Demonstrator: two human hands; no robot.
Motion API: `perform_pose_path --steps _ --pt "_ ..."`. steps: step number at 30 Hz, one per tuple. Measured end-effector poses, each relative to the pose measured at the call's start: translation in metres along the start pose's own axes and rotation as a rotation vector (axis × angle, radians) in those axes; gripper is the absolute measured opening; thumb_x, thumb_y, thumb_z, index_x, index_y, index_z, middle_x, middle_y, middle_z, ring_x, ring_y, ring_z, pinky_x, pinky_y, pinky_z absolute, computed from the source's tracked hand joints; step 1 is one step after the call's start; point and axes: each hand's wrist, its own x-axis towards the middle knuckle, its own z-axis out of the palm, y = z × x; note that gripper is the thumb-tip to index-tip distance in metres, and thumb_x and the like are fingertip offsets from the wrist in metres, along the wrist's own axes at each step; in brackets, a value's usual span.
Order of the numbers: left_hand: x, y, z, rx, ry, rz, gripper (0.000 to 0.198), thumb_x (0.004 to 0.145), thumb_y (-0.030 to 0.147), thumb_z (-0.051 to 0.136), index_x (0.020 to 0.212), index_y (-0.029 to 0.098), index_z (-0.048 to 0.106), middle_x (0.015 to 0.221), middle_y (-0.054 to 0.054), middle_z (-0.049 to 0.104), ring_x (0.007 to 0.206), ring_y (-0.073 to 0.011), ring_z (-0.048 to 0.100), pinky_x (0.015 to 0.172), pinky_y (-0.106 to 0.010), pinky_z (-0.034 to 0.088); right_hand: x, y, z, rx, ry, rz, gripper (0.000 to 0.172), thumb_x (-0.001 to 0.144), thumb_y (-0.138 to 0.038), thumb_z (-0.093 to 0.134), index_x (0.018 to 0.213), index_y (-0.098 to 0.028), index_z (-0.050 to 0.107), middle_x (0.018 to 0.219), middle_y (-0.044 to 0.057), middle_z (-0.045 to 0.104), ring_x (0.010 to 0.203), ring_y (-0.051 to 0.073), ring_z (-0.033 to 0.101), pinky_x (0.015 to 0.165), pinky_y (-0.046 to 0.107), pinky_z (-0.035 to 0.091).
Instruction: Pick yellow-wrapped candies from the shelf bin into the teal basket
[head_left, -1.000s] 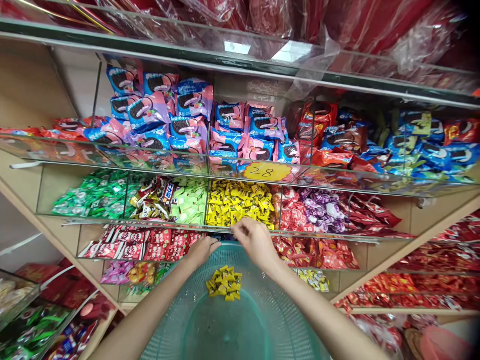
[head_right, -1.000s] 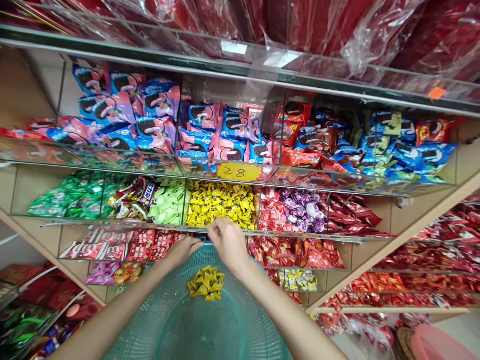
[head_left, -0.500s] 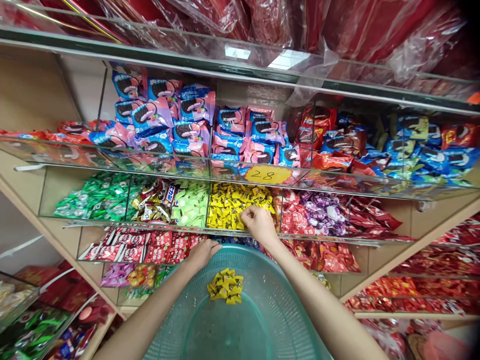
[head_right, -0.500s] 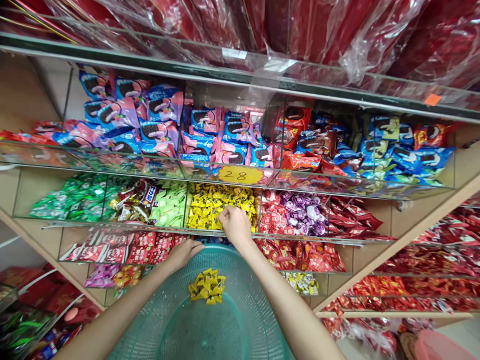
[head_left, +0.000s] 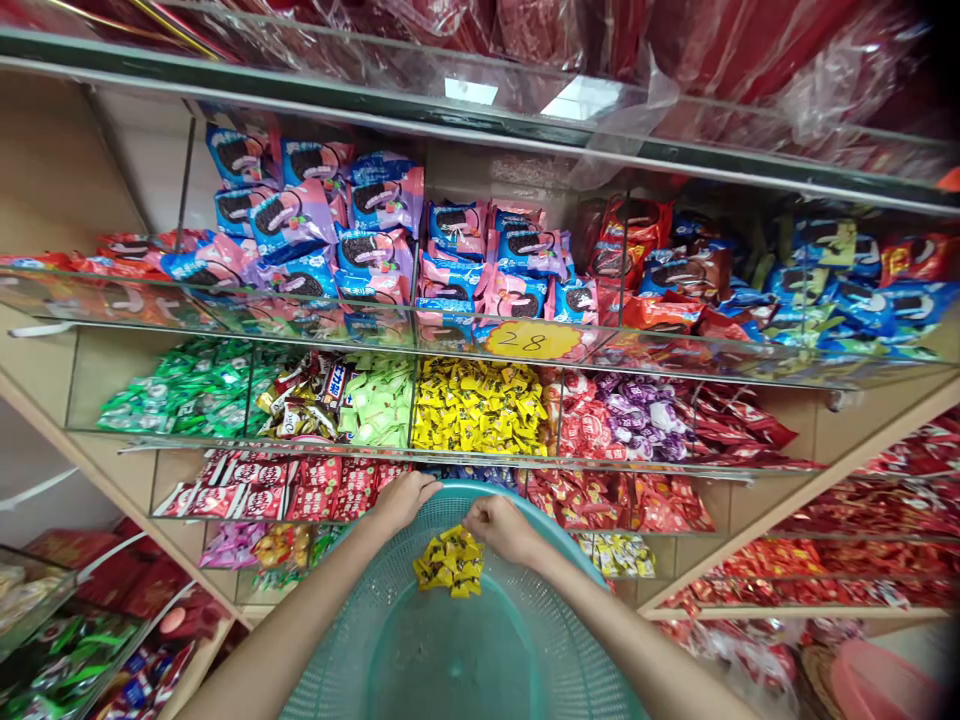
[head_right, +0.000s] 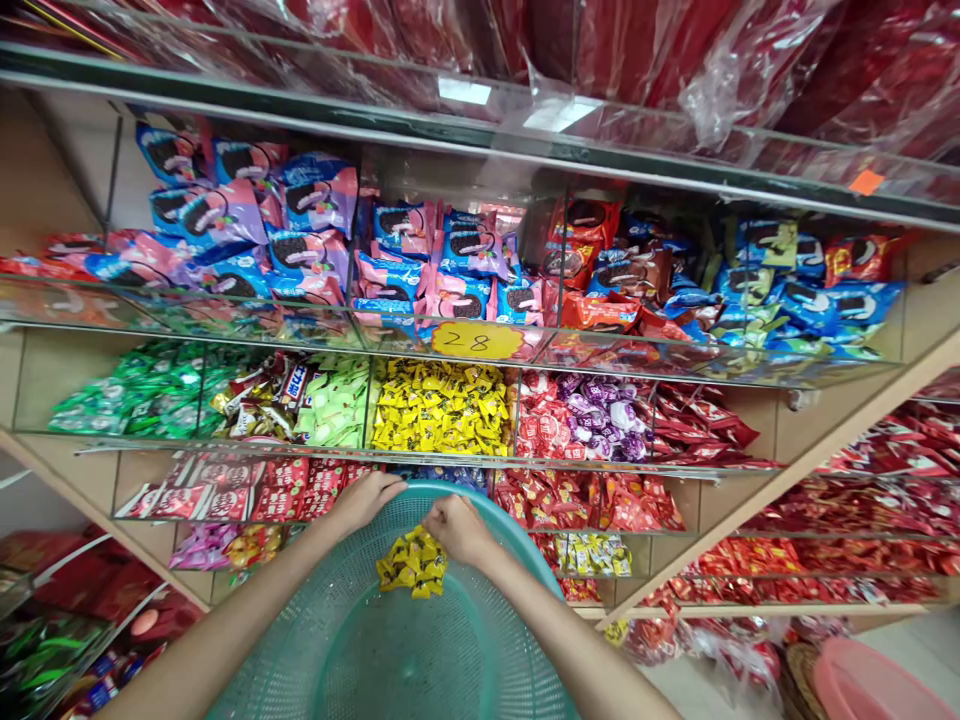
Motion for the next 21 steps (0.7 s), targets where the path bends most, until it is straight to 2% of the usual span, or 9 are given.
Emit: perform_pose_path --steps 3,7,17,21 --pt "0.001 0.001 -0.001 0.012 -0.006 -0.003 0.039 0.092 0.042 0.038 0.082 0.021 0.068 0.081 -0.007 0.071 0.078 -0.0219 0.064 0.06 -0.025 0.033 0.001 0.019 0.006 -0.095 0.024 0.052 0.015 0.076 -0.016 0.053 0.064 -0.017 0.061 0.064 0.0 0.059 0.066 0.013 0.049 0.06 0.025 0.032" --pt "0.001 0.003 -0.002 0.025 -0.011 -0.011 0.039 0.092 0.042 0.038 0.084 0.02 0.069 0.084 -0.008 0.072 0.08 -0.023 0.064 0.061 -0.025 0.033 -0.003 0.029 0.01 -0.211 0.045 0.121 0.015 0.079 -0.016 0.05 0.075 -0.017 0.064 0.079 0.007 0.065 0.079 0.019 0.054 0.065 0.028 0.031" --pt "0.0 0.003 -0.002 0.028 -0.003 -0.01 0.04 0.092 0.043 0.037 0.083 0.02 0.068 0.083 -0.009 0.072 0.079 -0.0238 0.064 0.059 -0.026 0.032 0.001 0.026 0.015 -0.248 0.054 0.157 0.016 0.083 -0.018 0.05 0.078 -0.019 0.065 0.081 0.005 0.068 0.081 0.017 0.058 0.067 0.026 0.034" --pt "0.002 0.0 0.001 0.013 0.003 -0.006 0.041 0.091 0.046 0.037 0.082 0.02 0.067 0.082 -0.007 0.071 0.077 -0.0225 0.063 0.058 -0.025 0.032 -0.002 0.019 0.011 -0.249 0.09 0.17 0.017 0.083 -0.027 0.055 0.092 -0.018 0.066 0.087 0.008 0.069 0.084 0.02 0.06 0.067 0.027 0.034"
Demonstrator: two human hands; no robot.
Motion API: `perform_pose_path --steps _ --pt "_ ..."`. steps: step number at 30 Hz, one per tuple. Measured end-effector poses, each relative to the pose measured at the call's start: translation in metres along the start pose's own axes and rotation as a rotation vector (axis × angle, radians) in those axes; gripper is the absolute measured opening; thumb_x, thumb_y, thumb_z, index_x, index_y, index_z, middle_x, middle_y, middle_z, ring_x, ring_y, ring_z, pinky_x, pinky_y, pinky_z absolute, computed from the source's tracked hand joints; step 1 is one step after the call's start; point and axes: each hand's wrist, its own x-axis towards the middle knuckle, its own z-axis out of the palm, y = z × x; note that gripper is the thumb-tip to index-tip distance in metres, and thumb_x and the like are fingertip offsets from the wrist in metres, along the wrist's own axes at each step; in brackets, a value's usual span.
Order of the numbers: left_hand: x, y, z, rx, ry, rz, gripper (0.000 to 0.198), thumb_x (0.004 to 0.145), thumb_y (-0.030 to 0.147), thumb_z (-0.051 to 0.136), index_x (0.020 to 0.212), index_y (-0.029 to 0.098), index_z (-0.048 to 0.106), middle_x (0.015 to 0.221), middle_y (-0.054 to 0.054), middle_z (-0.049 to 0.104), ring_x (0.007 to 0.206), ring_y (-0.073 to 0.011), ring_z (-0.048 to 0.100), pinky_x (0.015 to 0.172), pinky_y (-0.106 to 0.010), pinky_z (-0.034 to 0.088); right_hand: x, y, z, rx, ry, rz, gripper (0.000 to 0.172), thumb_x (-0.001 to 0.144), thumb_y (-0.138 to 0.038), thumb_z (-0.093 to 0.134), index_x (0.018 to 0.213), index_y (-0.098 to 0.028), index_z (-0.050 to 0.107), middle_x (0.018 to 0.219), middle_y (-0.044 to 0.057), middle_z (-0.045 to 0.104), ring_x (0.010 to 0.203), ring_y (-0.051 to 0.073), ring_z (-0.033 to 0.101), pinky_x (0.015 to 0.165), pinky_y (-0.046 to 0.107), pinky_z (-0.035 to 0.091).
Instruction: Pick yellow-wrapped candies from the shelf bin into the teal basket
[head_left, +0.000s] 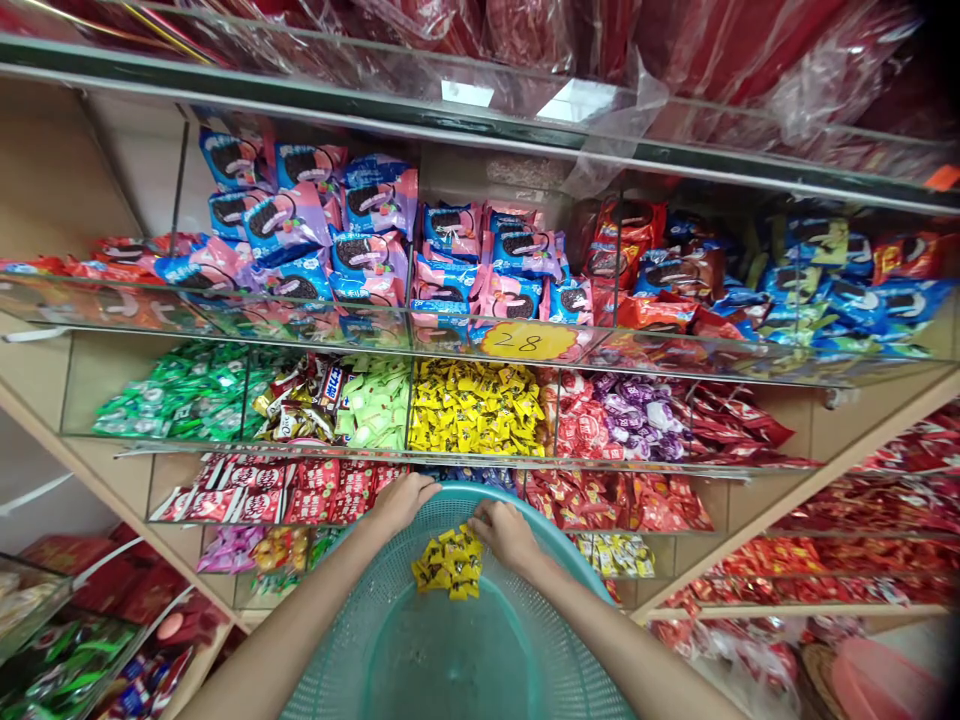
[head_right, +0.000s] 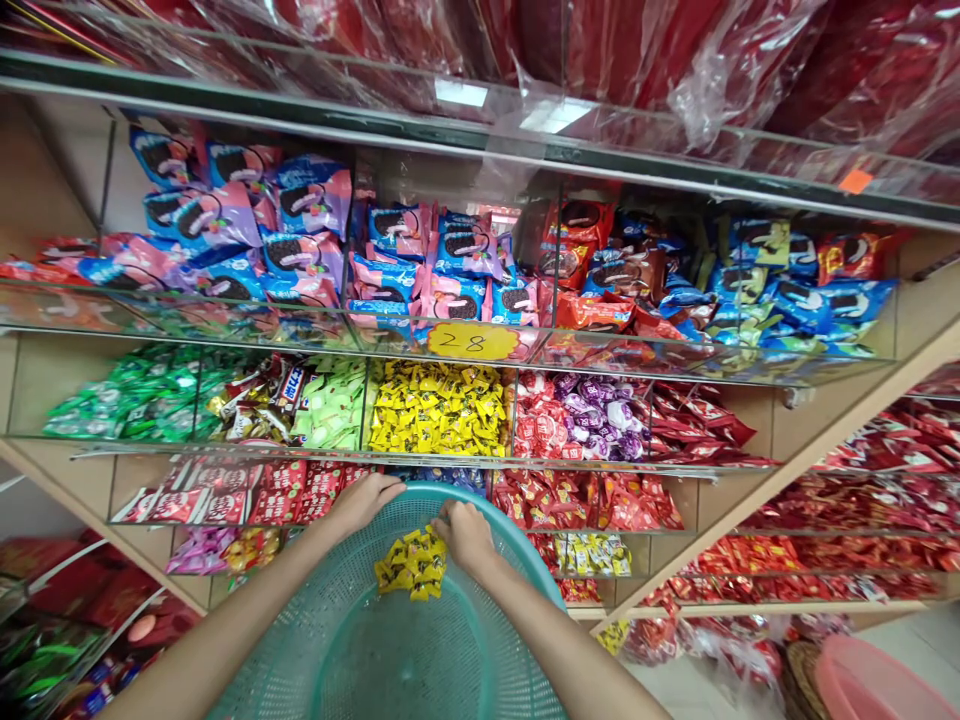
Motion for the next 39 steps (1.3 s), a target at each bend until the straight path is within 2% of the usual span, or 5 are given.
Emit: perform_pose_path --steps 7,11,15,30,39 --pt "0.001 -0.005 0.004 -0.027 0.009 -0.008 0.041 0.091 0.048 0.038 0.084 0.021 0.068 0.086 -0.008 0.072 0.083 -0.0244 0.064 0.064 -0.026 0.036 -0.018 -0.038 -0.053 0.042 0.093 -0.127 0.02 0.087 -0.035 0.05 0.083 -0.023 0.066 0.074 0.002 0.068 0.071 0.017 0.059 0.061 0.026 0.031" --pt "0.0 -0.006 0.004 -0.044 0.003 -0.005 0.043 0.091 0.05 0.037 0.087 0.021 0.068 0.088 -0.007 0.072 0.085 -0.0244 0.064 0.065 -0.026 0.038 -0.012 -0.049 -0.096 0.146 0.309 -0.206 0.026 0.089 -0.035 0.045 0.075 -0.021 0.063 0.065 0.001 0.065 0.058 0.014 0.055 0.058 0.025 0.032" --pt "-0.002 -0.005 0.002 -0.055 0.005 -0.009 0.043 0.091 0.051 0.038 0.088 0.021 0.069 0.09 -0.009 0.072 0.087 -0.0257 0.064 0.066 -0.026 0.038 0.01 -0.041 -0.12 0.152 0.447 -0.125 0.025 0.087 -0.035 0.047 0.071 -0.02 0.06 0.062 0.001 0.064 0.055 0.014 0.053 0.056 0.024 0.034" --pt "-0.002 -0.005 0.001 -0.064 0.008 0.01 0.042 0.091 0.049 0.038 0.083 0.02 0.067 0.084 -0.007 0.071 0.082 -0.0241 0.064 0.062 -0.024 0.034 0.039 -0.038 -0.122 -0.078 0.397 0.096 0.03 0.082 -0.037 0.049 0.07 -0.017 0.067 0.083 0.017 0.071 0.083 0.028 0.066 0.067 0.033 0.041" --pt "-0.001 -0.004 0.001 -0.06 0.001 0.019 0.04 0.091 0.047 0.037 0.079 0.02 0.065 0.076 -0.007 0.069 0.074 -0.0235 0.063 0.057 -0.025 0.031 0.039 -0.044 -0.122 -0.055 0.408 0.096 0.022 0.081 -0.031 0.052 0.069 -0.018 0.065 0.079 0.013 0.071 0.079 0.024 0.064 0.061 0.029 0.037"
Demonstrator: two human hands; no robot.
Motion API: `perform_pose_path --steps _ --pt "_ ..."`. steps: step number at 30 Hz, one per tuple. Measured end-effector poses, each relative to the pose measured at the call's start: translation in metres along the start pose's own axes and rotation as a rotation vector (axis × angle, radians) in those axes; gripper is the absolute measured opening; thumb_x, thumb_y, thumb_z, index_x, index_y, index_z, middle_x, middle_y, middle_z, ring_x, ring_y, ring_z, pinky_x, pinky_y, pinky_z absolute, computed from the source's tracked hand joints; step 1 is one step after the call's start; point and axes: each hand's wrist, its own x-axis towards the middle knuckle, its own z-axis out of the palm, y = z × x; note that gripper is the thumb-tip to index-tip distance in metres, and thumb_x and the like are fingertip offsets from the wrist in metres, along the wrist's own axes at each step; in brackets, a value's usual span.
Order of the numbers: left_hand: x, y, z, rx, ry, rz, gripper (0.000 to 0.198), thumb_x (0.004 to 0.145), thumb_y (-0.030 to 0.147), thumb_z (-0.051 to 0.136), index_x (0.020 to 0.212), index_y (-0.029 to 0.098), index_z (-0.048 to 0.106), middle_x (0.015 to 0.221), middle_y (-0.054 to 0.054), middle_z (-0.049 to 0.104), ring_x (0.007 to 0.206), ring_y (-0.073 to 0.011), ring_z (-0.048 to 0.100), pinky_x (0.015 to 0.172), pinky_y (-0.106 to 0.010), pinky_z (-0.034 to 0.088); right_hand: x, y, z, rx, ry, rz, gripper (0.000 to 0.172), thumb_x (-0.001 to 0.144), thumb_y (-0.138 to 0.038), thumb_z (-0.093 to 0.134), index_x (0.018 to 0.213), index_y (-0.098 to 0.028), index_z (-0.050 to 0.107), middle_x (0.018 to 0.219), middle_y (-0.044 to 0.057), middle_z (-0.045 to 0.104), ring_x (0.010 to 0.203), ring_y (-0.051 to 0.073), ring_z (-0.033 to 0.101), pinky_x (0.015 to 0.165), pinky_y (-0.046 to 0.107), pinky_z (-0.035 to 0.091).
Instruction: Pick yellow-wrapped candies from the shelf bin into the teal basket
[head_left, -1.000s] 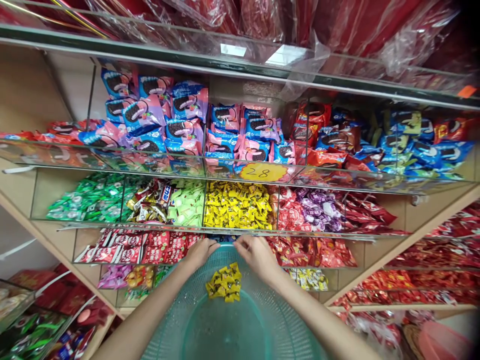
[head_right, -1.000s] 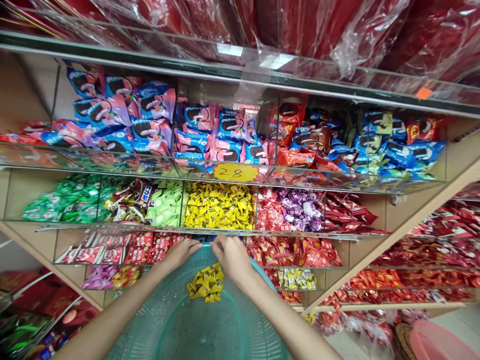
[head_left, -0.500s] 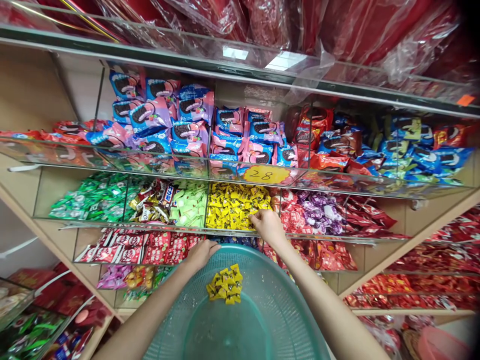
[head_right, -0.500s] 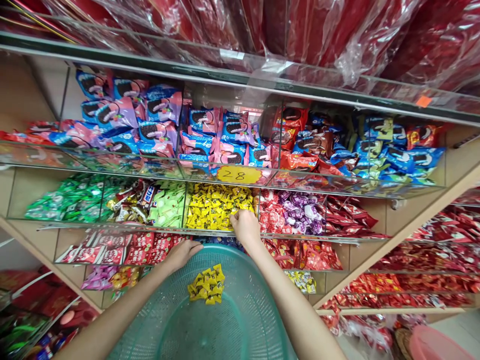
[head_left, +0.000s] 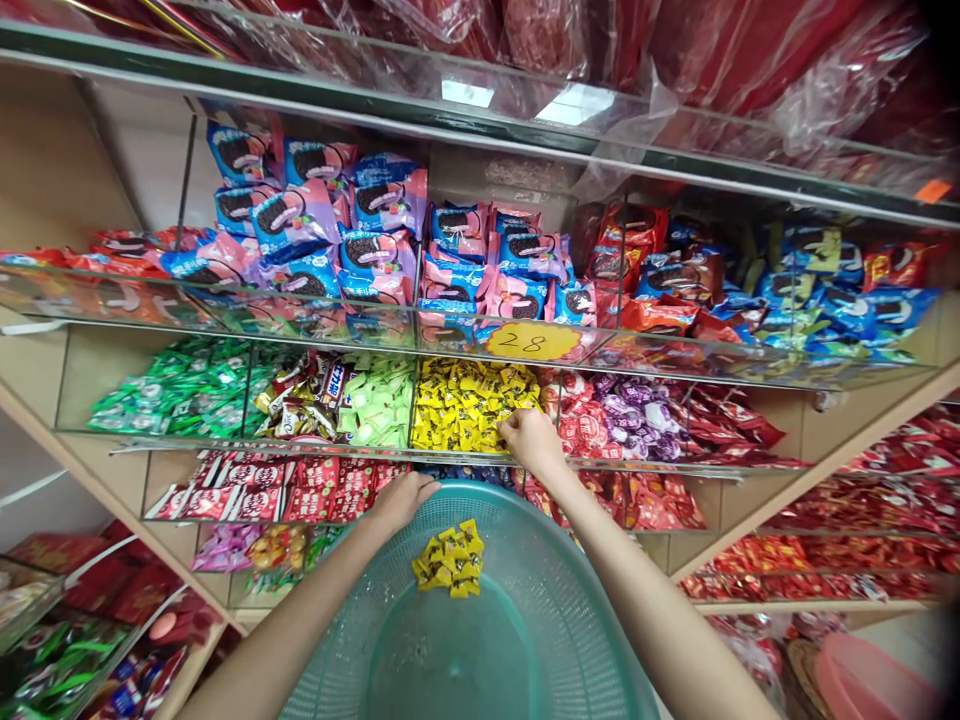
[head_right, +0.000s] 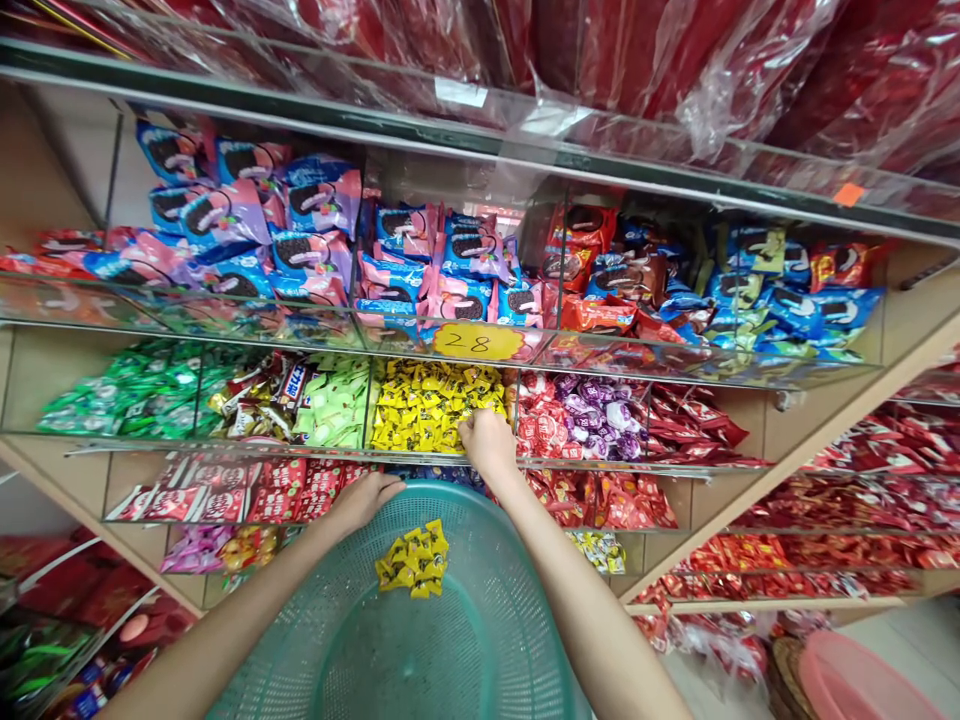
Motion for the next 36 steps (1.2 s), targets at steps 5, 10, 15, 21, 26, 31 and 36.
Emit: perform_pose_path --steps 5,10,15,21,26,31,36 --pt "0.0 0.003 -0.002 0.001 -0.013 -0.013 0.04 0.091 0.046 0.038 0.08 0.02 0.066 0.076 -0.006 0.069 0.073 -0.0224 0.063 0.058 -0.025 0.032 -0.013 -0.003 -0.015 0.088 0.069 -0.077 0.026 0.086 -0.032 0.047 0.067 -0.019 0.058 0.064 0.003 0.064 0.061 0.015 0.055 0.058 0.026 0.034" --pt "0.001 0.002 -0.001 0.003 -0.017 -0.025 0.04 0.091 0.046 0.038 0.082 0.021 0.068 0.081 -0.007 0.071 0.076 -0.023 0.063 0.061 -0.026 0.034 -0.046 -0.008 -0.035 0.381 0.052 -0.331 0.026 0.088 -0.037 0.046 0.07 -0.02 0.056 0.053 -0.004 0.051 0.05 0.01 0.043 0.054 0.023 0.031" --pt "0.002 0.001 0.001 0.003 -0.019 -0.028 0.038 0.09 0.043 0.038 0.083 0.021 0.068 0.083 -0.006 0.071 0.078 -0.0223 0.063 0.06 -0.025 0.035 -0.072 -0.005 0.009 0.333 -0.368 -0.482 0.023 0.088 -0.031 0.046 0.075 -0.019 0.06 0.055 -0.005 0.052 0.053 0.01 0.044 0.054 0.023 0.03" --pt "0.0 0.001 0.001 0.01 0.005 -0.011 0.04 0.091 0.045 0.038 0.082 0.02 0.067 0.08 -0.007 0.07 0.079 -0.0225 0.063 0.061 -0.025 0.034 -0.076 0.004 0.083 0.154 -0.608 -0.477 0.018 0.082 -0.02 0.053 0.067 -0.016 0.062 0.057 -0.003 0.058 0.057 0.01 0.047 0.056 0.022 0.032" --pt "0.0 -0.002 0.003 0.004 0.015 -0.009 0.039 0.091 0.045 0.038 0.08 0.019 0.066 0.08 -0.007 0.07 0.077 -0.0216 0.063 0.06 -0.025 0.033 -0.073 -0.004 0.102 0.088 -0.823 -0.526 0.021 0.08 -0.023 0.058 0.061 -0.016 0.064 0.055 -0.003 0.061 0.054 0.009 0.05 0.051 0.019 0.033" --pt "0.001 -0.003 0.004 0.002 0.012 -0.006 0.04 0.091 0.046 0.038 0.081 0.02 0.066 0.083 -0.007 0.07 0.078 -0.0222 0.063 0.062 -0.025 0.034 -0.079 -0.02 0.119 -0.02 -0.925 -0.622 0.02 0.076 -0.025 0.063 0.058 -0.017 0.066 0.056 0.0 0.064 0.055 0.012 0.054 0.05 0.023 0.035" --pt "0.0 -0.002 0.004 0.001 0.009 -0.012 0.04 0.091 0.046 0.037 0.084 0.021 0.067 0.088 -0.007 0.071 0.083 -0.023 0.064 0.066 -0.025 0.036 -0.089 -0.03 0.134 -0.15 -0.877 -0.606 0.012 0.071 -0.022 0.067 0.062 -0.017 0.07 0.069 0.006 0.071 0.064 0.02 0.06 0.051 0.028 0.038"
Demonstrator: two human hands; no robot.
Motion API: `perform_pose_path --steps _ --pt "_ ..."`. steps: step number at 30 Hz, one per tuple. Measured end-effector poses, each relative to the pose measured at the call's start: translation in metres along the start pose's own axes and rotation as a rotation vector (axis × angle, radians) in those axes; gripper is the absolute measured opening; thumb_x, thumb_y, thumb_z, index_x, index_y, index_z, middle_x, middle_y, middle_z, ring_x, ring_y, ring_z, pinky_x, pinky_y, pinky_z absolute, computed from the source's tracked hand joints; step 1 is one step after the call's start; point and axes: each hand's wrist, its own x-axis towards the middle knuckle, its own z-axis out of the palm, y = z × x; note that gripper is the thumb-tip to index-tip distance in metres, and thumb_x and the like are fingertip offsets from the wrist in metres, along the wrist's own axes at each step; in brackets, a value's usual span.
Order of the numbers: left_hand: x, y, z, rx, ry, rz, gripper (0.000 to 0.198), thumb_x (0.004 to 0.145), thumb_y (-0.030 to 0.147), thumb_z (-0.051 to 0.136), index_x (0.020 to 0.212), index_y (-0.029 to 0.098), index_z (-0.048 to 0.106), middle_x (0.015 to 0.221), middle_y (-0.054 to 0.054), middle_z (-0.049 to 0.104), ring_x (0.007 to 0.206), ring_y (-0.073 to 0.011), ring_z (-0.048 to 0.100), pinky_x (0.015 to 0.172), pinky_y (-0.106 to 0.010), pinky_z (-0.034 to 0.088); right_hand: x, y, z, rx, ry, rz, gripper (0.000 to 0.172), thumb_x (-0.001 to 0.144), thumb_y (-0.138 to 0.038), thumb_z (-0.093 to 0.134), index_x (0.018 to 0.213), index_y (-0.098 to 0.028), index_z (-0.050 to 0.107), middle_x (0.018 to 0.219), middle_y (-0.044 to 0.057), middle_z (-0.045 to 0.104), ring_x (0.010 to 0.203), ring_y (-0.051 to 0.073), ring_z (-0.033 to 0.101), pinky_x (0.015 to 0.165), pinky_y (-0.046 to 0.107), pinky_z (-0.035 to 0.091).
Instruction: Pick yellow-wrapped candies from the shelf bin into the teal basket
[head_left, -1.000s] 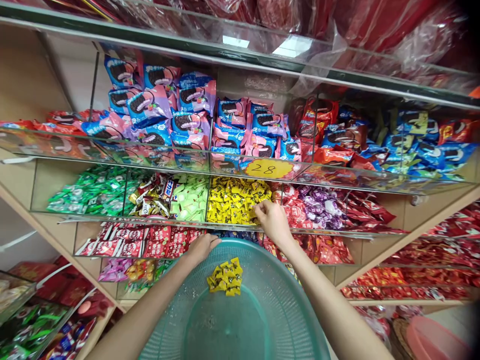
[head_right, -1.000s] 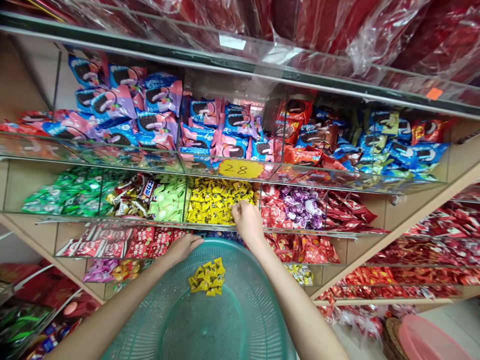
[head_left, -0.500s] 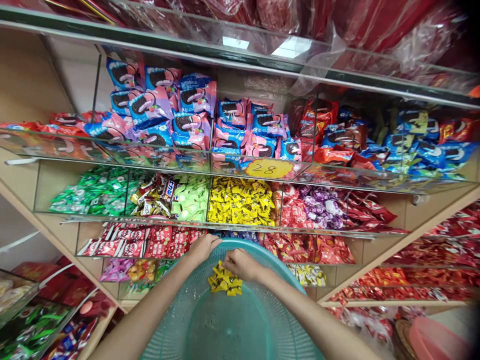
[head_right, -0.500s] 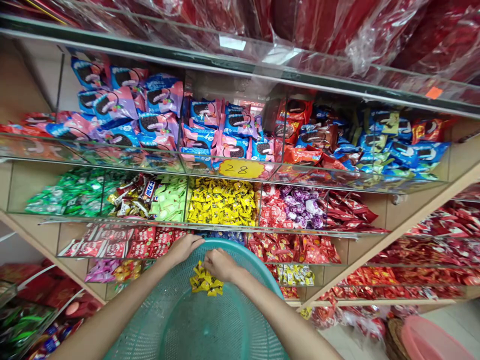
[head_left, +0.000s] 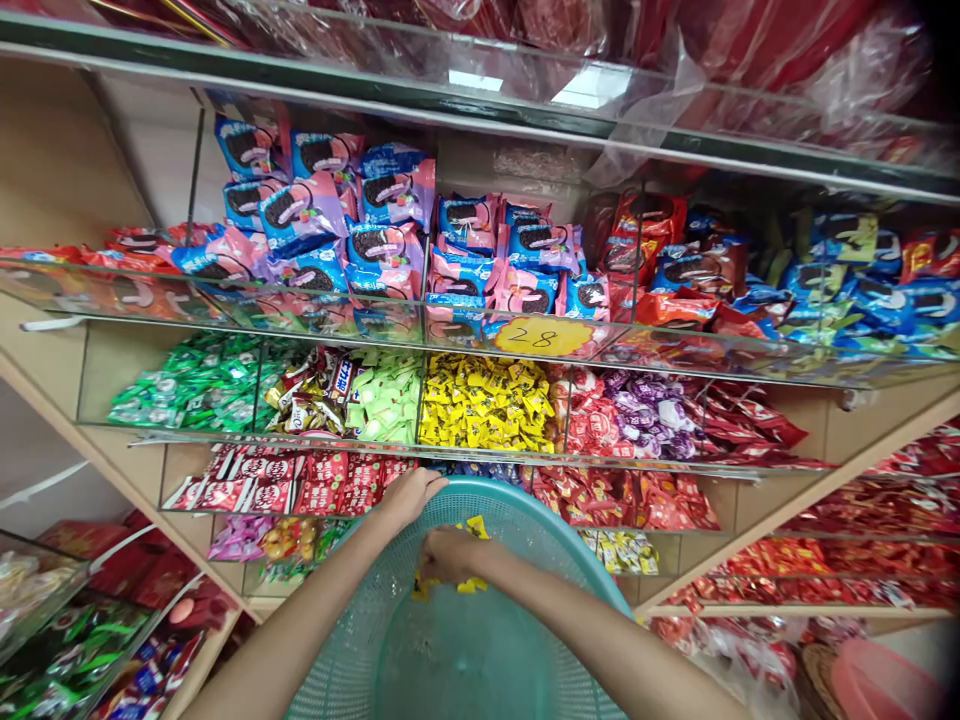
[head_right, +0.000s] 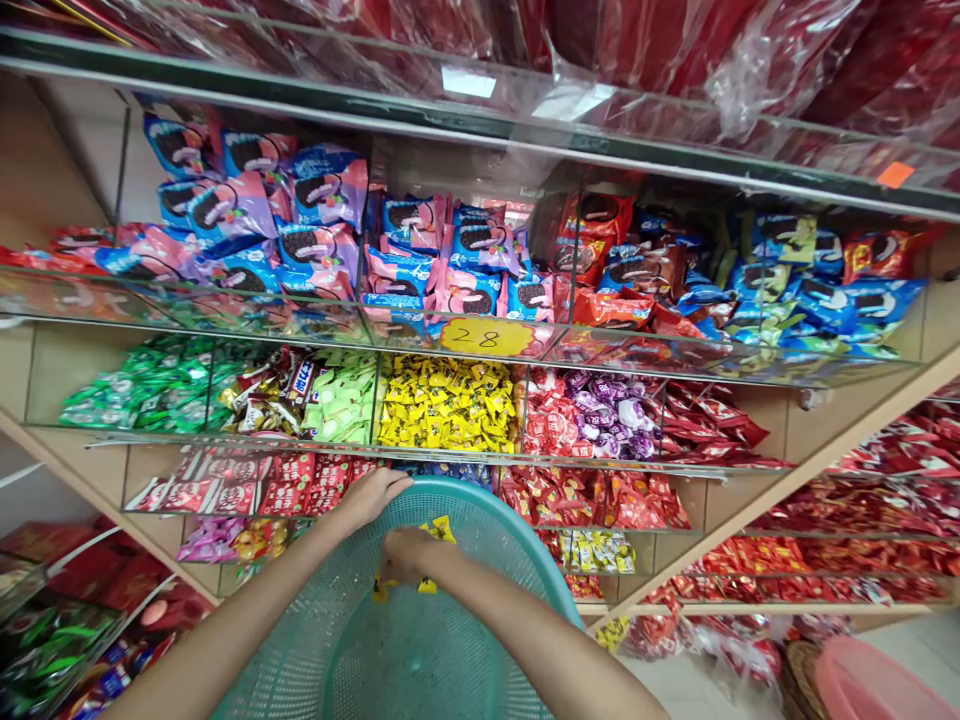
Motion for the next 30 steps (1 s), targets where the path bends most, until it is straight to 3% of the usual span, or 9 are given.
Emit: perform_pose_path --steps 6,12,14,16,19,21,24,30 --pt "0.001 0.001 -0.001 0.012 -0.002 -0.005 0.038 0.091 0.044 0.038 0.082 0.02 0.067 0.084 -0.007 0.071 0.08 -0.0225 0.063 0.063 -0.026 0.035 -0.01 -0.01 -0.014 -0.02 0.114 0.086 0.016 0.075 -0.027 0.065 0.083 -0.014 0.072 0.09 0.014 0.072 0.082 0.025 0.064 0.063 0.031 0.043" --pt "0.003 0.001 -0.002 0.011 -0.02 0.003 0.036 0.09 0.041 0.039 0.078 0.02 0.066 0.08 -0.004 0.071 0.077 -0.0204 0.062 0.059 -0.024 0.033 -0.054 -0.014 -0.065 0.049 0.232 -0.011 0.013 0.079 -0.031 0.062 0.083 -0.022 0.07 0.083 0.004 0.071 0.077 0.018 0.06 0.06 0.026 0.036" --pt "0.002 0.002 -0.002 0.01 -0.025 0.011 0.036 0.091 0.039 0.039 0.079 0.019 0.067 0.08 -0.005 0.071 0.079 -0.0213 0.062 0.06 -0.024 0.034 -0.07 -0.008 -0.087 0.1 0.327 -0.047 0.014 0.082 -0.03 0.058 0.081 -0.022 0.069 0.076 0.001 0.069 0.07 0.014 0.057 0.059 0.025 0.034" --pt "0.001 0.003 -0.003 0.011 -0.022 0.012 0.037 0.091 0.04 0.038 0.083 0.02 0.068 0.082 -0.006 0.071 0.079 -0.022 0.062 0.062 -0.025 0.035 -0.083 0.003 -0.107 0.206 0.503 -0.031 0.016 0.083 -0.029 0.055 0.076 -0.02 0.067 0.068 -0.001 0.065 0.061 0.011 0.054 0.057 0.023 0.034" --pt "0.0 0.004 -0.004 0.011 -0.015 0.008 0.04 0.092 0.044 0.036 0.084 0.02 0.067 0.079 -0.006 0.07 0.074 -0.0222 0.062 0.06 -0.025 0.034 -0.094 0.026 -0.13 0.267 0.746 0.136 0.022 0.084 -0.031 0.052 0.069 -0.019 0.063 0.063 -0.001 0.063 0.058 0.011 0.051 0.058 0.023 0.035" --pt "-0.001 0.004 -0.005 0.008 -0.016 0.011 0.041 0.092 0.046 0.036 0.08 0.02 0.066 0.074 -0.006 0.069 0.072 -0.0222 0.062 0.058 -0.025 0.032 -0.097 0.041 -0.138 0.234 0.82 0.276 0.025 0.084 -0.032 0.05 0.064 -0.019 0.059 0.06 -0.001 0.061 0.058 0.011 0.051 0.059 0.024 0.035" --pt "-0.002 0.005 -0.006 0.001 -0.015 0.016 0.041 0.091 0.046 0.037 0.077 0.02 0.065 0.074 -0.005 0.068 0.074 -0.0222 0.062 0.058 -0.024 0.032 -0.094 0.054 -0.14 0.2 0.821 0.401 0.029 0.083 -0.031 0.05 0.057 -0.02 0.055 0.055 0.0 0.058 0.056 0.012 0.05 0.057 0.025 0.034" --pt "-0.002 0.004 -0.005 -0.006 -0.008 0.013 0.04 0.092 0.046 0.037 0.076 0.02 0.064 0.076 -0.005 0.069 0.075 -0.0217 0.063 0.059 -0.024 0.031 -0.082 0.056 -0.135 0.17 0.78 0.493 0.032 0.078 -0.041 0.053 0.054 -0.021 0.057 0.06 0.004 0.062 0.062 0.016 0.054 0.058 0.028 0.033"
